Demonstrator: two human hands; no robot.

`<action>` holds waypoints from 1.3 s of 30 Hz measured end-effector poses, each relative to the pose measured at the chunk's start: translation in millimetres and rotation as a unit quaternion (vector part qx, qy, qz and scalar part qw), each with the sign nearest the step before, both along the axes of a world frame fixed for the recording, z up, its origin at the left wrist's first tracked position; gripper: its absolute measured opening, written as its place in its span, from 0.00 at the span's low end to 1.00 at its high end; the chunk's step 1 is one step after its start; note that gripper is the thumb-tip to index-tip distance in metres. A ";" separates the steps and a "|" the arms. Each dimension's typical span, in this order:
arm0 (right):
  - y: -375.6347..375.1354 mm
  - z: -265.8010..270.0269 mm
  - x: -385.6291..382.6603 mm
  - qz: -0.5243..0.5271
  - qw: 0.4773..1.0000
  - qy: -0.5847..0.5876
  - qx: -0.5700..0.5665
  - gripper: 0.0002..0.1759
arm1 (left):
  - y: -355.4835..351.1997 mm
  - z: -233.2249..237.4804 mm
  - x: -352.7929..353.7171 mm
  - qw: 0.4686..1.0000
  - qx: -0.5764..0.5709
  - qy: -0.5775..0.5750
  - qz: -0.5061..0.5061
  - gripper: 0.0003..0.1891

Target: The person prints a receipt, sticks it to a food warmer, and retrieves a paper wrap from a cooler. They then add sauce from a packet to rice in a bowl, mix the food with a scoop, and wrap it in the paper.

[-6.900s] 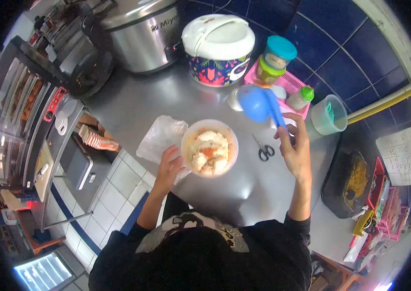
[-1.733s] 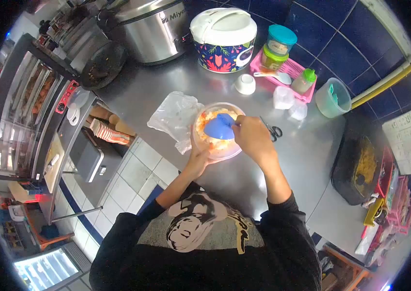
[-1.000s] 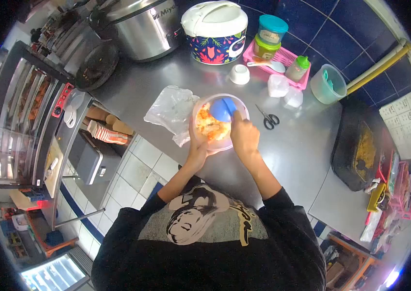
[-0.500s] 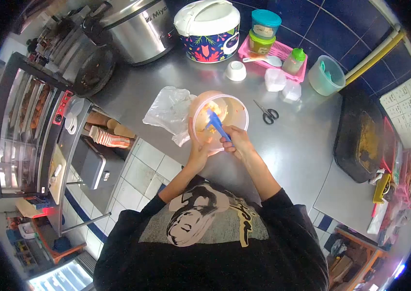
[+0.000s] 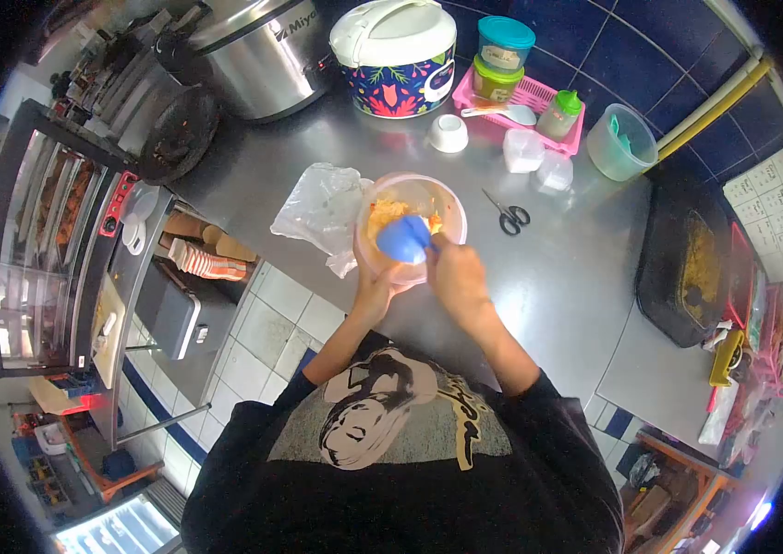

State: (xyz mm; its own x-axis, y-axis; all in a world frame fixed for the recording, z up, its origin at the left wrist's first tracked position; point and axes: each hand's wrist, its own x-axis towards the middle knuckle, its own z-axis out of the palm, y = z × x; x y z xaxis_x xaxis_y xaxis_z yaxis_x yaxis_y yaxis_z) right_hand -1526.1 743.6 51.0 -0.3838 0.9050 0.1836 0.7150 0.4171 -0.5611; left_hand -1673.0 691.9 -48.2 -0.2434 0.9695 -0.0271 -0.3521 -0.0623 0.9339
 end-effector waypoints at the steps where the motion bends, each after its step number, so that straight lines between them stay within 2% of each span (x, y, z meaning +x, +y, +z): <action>1: -3.4 -3.3 -5.0 -0.003 0.999 -0.025 -0.021 0.12 | -2.4 -5.0 -0.9 1.000 -0.003 0.008 -0.002 0.47; 2: -7.0 -4.8 -13.8 -0.005 0.998 -0.050 -0.042 0.12 | -4.9 -9.7 -1.8 1.000 -0.005 0.016 -0.004 0.47; 4: 4.3 -1.6 -21.9 -0.010 0.992 -0.111 -0.053 0.11 | -6.4 12.3 -5.6 0.996 -0.031 -0.087 -0.017 0.47; 7: 26.3 29.3 -8.5 0.040 0.999 -0.018 -0.030 0.11 | -10.6 35.7 -2.1 0.995 -0.012 -0.093 -0.035 0.47; 8: 27.2 49.8 -7.9 0.016 0.996 -0.008 -0.085 0.11 | -8.2 34.8 -3.0 0.995 -0.008 -0.093 -0.026 0.47; 11: 13.8 66.6 -4.1 0.012 0.997 -0.003 -0.077 0.10 | -11.0 29.4 -0.1 0.997 -0.009 -0.078 -0.008 0.48; 15: 17.8 14.4 -24.5 -0.014 0.985 -0.138 -0.104 0.10 | -3.0 13.4 0.7 1.000 0.023 -0.001 0.002 0.49; 16: 26.4 12.9 -26.3 -0.046 0.982 -0.137 -0.121 0.12 | -5.5 6.2 0.9 1.000 0.023 -0.003 -0.002 0.48; 17: 27.9 13.1 -19.8 -0.029 0.987 -0.110 -0.114 0.12 | -8.0 -1.2 1.1 1.000 0.023 -0.005 -0.006 0.48; 18: 34.5 16.8 -11.4 -0.010 0.991 -0.083 -0.102 0.12 | -8.8 15.8 3.6 0.999 0.019 -0.031 -0.015 0.47; 21: 26.7 71.0 -3.1 0.005 0.995 -0.017 -0.097 0.11 | -5.3 25.8 4.4 0.998 0.002 -0.066 -0.008 0.47; 23: 16.7 84.5 0.9 0.004 0.994 0.011 -0.110 0.10 | -6.4 20.9 3.4 0.998 0.002 -0.065 0.001 0.48; 25: 11.2 61.1 -6.6 -0.016 0.997 -0.048 -0.062 0.11 | -2.5 12.2 3.0 0.998 0.026 -0.057 0.008 0.50; 28: 14.2 40.1 -9.2 -0.014 0.995 -0.084 -0.051 0.11 | -3.3 12.9 5.3 0.976 0.044 0.205 0.050 0.46; 29: 16.9 38.4 -9.4 -0.007 0.995 -0.086 -0.057 0.11 | -4.8 15.0 6.5 0.992 0.030 0.122 0.030 0.46; 31: 21.2 52.5 1.4 -0.006 0.998 -0.003 -0.056 0.11 | -9.9 34.4 11.6 0.999 0.000 -0.050 -0.009 0.46; 32: 23.3 63.6 5.4 -0.004 0.998 0.038 -0.054 0.11 | -7.9 33.9 10.5 0.999 -0.002 -0.054 -0.008 0.46; 35: 12.5 91.8 9.9 0.013 0.994 0.022 -0.103 0.10 | -9.8 31.9 10.7 0.997 -0.024 -0.075 -0.011 0.47; 38: 17.0 40.3 6.1 0.008 0.996 -0.012 -0.083 0.10 | -7.8 35.0 10.4 0.994 -0.034 -0.106 -0.010 0.50; 39: 18.9 38.2 3.6 0.004 0.995 -0.023 -0.093 0.10 | -7.5 30.9 8.3 0.993 -0.029 -0.113 -0.006 0.50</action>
State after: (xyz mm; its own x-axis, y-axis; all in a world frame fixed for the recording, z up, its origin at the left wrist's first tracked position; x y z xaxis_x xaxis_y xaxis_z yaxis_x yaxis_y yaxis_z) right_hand -1522.5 762.5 89.2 -0.3961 0.9182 -0.0056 0.7387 0.3150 -0.5959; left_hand -1664.7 684.3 -17.3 -0.2140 0.9674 -0.1356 -0.5543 -0.0060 0.8323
